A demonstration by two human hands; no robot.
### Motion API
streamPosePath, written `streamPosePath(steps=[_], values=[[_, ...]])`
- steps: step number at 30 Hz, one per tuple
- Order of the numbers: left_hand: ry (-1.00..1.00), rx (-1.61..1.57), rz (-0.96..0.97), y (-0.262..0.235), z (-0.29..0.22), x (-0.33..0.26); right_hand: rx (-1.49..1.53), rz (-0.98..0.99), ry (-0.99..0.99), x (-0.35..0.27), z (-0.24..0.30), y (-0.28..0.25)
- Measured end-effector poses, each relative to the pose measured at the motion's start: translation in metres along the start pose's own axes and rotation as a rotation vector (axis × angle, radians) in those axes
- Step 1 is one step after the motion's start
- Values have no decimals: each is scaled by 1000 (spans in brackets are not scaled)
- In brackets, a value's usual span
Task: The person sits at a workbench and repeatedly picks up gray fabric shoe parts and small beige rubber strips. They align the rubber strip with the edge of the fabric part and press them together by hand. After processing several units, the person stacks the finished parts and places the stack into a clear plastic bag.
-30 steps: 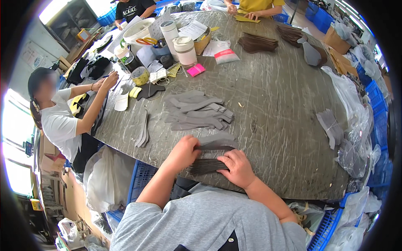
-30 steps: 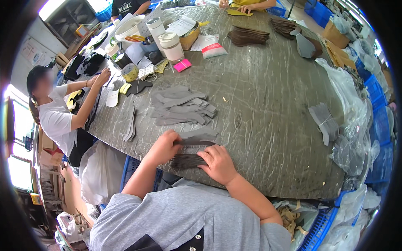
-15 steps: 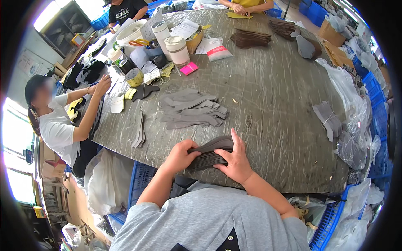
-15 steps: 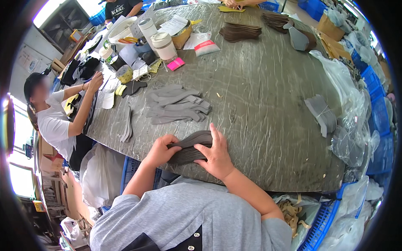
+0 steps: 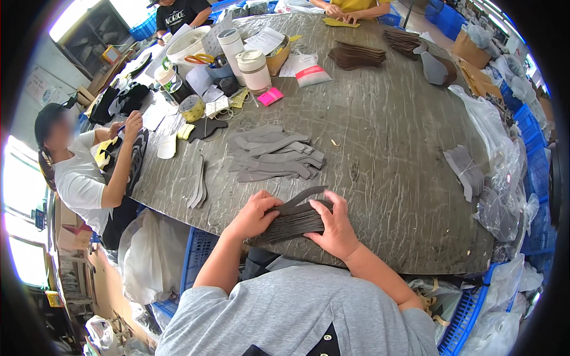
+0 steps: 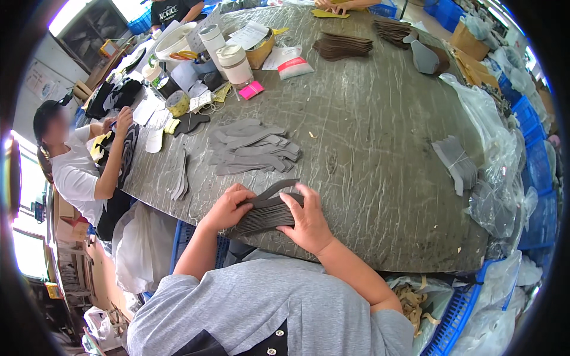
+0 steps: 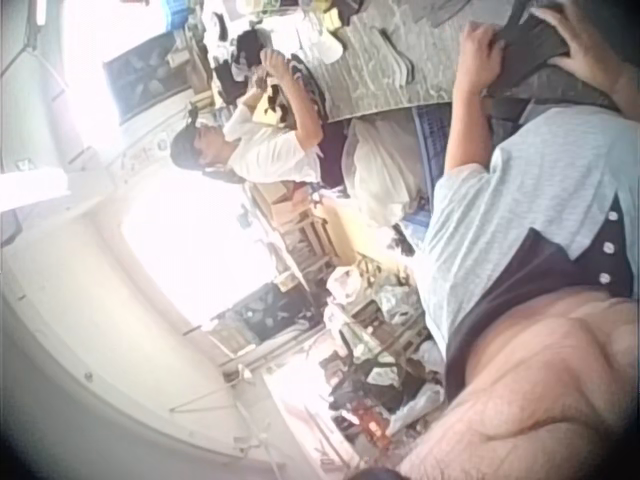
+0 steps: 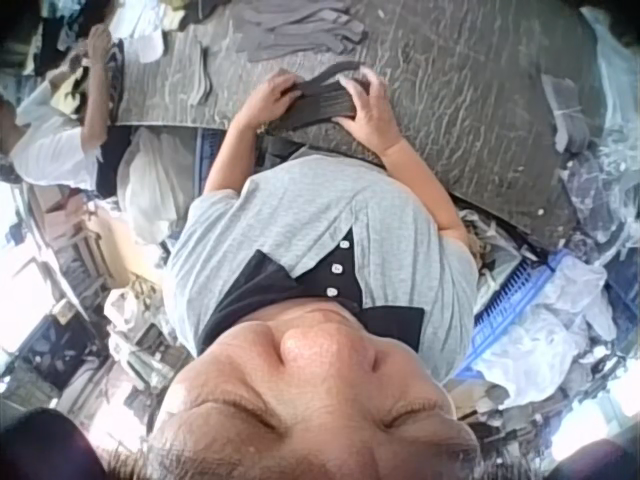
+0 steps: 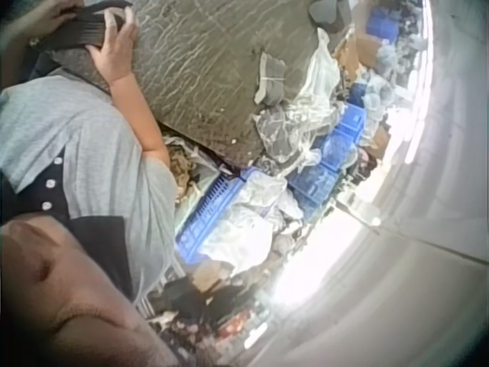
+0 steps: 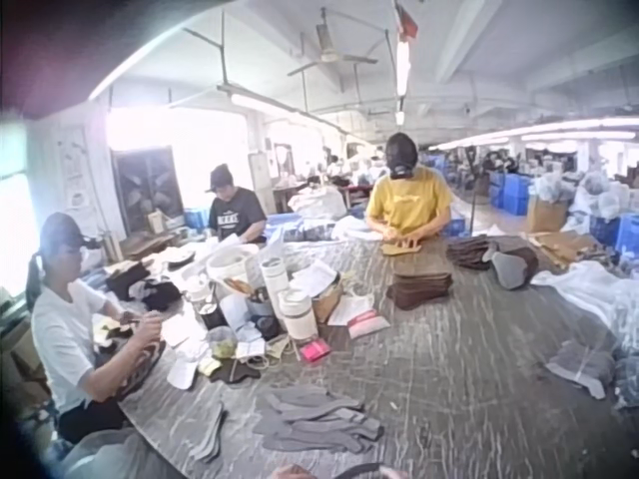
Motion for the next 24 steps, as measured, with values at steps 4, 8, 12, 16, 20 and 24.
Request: streamPosePath(steps=[4, 8, 12, 16, 20, 24], values=[[93, 147, -8, 1, -15, -6, -137, 23, 29, 2, 5, -1], [129, 240, 21, 12, -29, -10, -108, 138, 2, 0, 1, -2], [111, 229, 45, -5, -16, 14, -173, 193, -6, 0, 1, -3], [75, 557, -315, -33, -7, 65, -156, 178, -27, 3, 2, -5], [-168, 710, 72, -35, -7, 87, -147, 153, -46, 2, 1, -5], [-214, 609, 86, -25, -10, 75, -112, 103, -59, 1, -1, -6]])
Point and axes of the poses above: each hand's wrist, its own x-axis towards the middle knuckle, its own y-axis out of the palm, z = x × y, the point moved 1 cm from there along x, towards the middle knuckle, and after that the axes turned 15 degrees about x, right-handed, at the moved point
